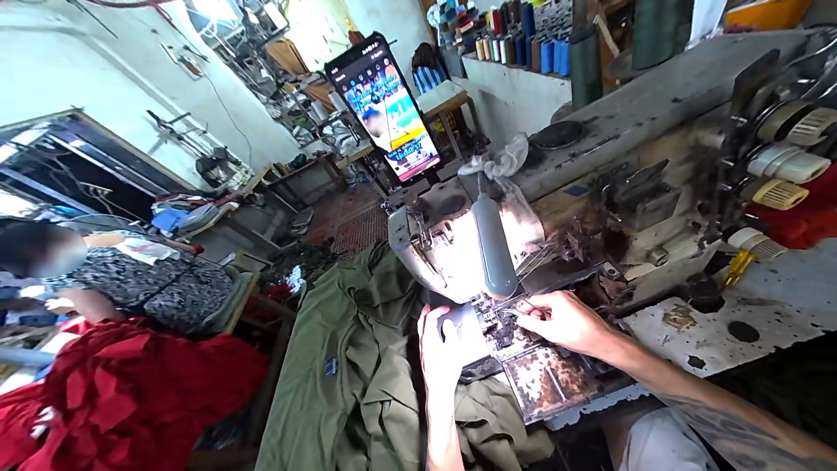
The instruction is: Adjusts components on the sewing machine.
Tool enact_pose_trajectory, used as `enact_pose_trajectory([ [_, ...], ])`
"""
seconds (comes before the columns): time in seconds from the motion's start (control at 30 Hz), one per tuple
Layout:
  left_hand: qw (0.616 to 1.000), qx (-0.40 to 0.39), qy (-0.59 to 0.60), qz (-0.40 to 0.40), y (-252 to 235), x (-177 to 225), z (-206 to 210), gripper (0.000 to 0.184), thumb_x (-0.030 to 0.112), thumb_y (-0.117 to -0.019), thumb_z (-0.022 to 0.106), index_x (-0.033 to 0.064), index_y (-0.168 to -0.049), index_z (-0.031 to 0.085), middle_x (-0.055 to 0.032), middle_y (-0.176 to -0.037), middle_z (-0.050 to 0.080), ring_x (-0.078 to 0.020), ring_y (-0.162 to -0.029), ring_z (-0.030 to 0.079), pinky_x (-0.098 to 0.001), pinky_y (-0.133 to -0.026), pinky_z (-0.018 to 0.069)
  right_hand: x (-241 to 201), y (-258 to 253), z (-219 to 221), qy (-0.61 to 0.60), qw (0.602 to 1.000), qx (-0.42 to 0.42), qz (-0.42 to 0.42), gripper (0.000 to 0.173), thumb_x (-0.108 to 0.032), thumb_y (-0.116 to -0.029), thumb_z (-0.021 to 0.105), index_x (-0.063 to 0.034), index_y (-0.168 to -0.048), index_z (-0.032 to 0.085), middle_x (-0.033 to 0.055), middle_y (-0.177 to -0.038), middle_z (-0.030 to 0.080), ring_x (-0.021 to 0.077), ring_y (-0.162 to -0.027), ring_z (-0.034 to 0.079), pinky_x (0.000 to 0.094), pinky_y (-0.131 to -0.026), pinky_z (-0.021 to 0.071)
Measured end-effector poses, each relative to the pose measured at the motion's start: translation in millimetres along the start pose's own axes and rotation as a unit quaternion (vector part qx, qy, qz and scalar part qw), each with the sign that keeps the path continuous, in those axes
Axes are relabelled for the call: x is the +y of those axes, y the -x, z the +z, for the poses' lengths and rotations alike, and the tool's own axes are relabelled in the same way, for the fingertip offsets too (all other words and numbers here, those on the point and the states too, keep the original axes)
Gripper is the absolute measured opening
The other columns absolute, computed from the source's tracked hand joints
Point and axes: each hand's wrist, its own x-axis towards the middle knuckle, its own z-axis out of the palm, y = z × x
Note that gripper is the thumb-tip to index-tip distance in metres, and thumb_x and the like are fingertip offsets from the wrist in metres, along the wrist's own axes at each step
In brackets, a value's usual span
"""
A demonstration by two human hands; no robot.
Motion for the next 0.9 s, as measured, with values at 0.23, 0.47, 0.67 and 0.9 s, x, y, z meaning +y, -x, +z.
enact_pose_trajectory([
  [0.23,1.0,-0.002,-0.008,-0.006,0.1,1.6,-0.9,0.031,0.005,-0.097,0.05,-0.0081,-0.12,0.066,-0.0346,-0.141,0.053,-0.0461,-0.138,0.047,-0.0487,-0.114,0.0393,-0.3,1.2,0.3,-0.002,1.0,-0.001,0.002,0.026,-0.027,-0.1002,0.061,-0.0034,-0.095,0.07,0.0054,-0.078,0.06,0.0143,-0.071,0.055,0.0351,-0.069,0.0457],
  [0.47,1.0,-0.003,-0.006,-0.003,0.3,1.2,-1.1,0.031,0.004,-0.0969,0.049,-0.0083,-0.121,0.065,-0.0345,-0.141,0.053,-0.0456,-0.138,0.047,-0.0492,-0.114,0.0394,-0.6,1.8,0.1,-0.006,1.0,-0.001,0.002,0.026,-0.027,-0.1,0.061,-0.003,-0.094,0.07,0.0054,-0.078,0.06,0.0139,-0.071,0.056,0.0349,-0.069,0.0457],
  [0.67,1.0,-0.002,-0.002,-0.007,-0.1,1.1,-0.6,0.031,0.005,-0.0967,0.05,-0.0082,-0.121,0.065,-0.0344,-0.142,0.052,-0.0455,-0.138,0.048,-0.0489,-0.113,0.0399,-1.1,1.9,-0.2,-0.002,1.0,0.001,0.006,0.026,-0.027,-0.0997,0.061,-0.004,-0.094,0.07,0.005,-0.078,0.059,0.0143,-0.071,0.055,0.0351,-0.068,0.0453],
  [0.9,1.0,-0.005,-0.004,-0.005,-0.2,0.7,-1.1,0.031,0.005,-0.0968,0.05,-0.0083,-0.121,0.065,-0.0342,-0.142,0.053,-0.0456,-0.138,0.047,-0.0489,-0.113,0.0398,0.5,1.0,1.0,-0.006,1.0,0.002,0.002,0.025,-0.028,-0.0995,0.061,-0.0047,-0.096,0.071,0.0043,-0.078,0.06,0.0132,-0.07,0.055,0.0345,-0.068,0.046],
])
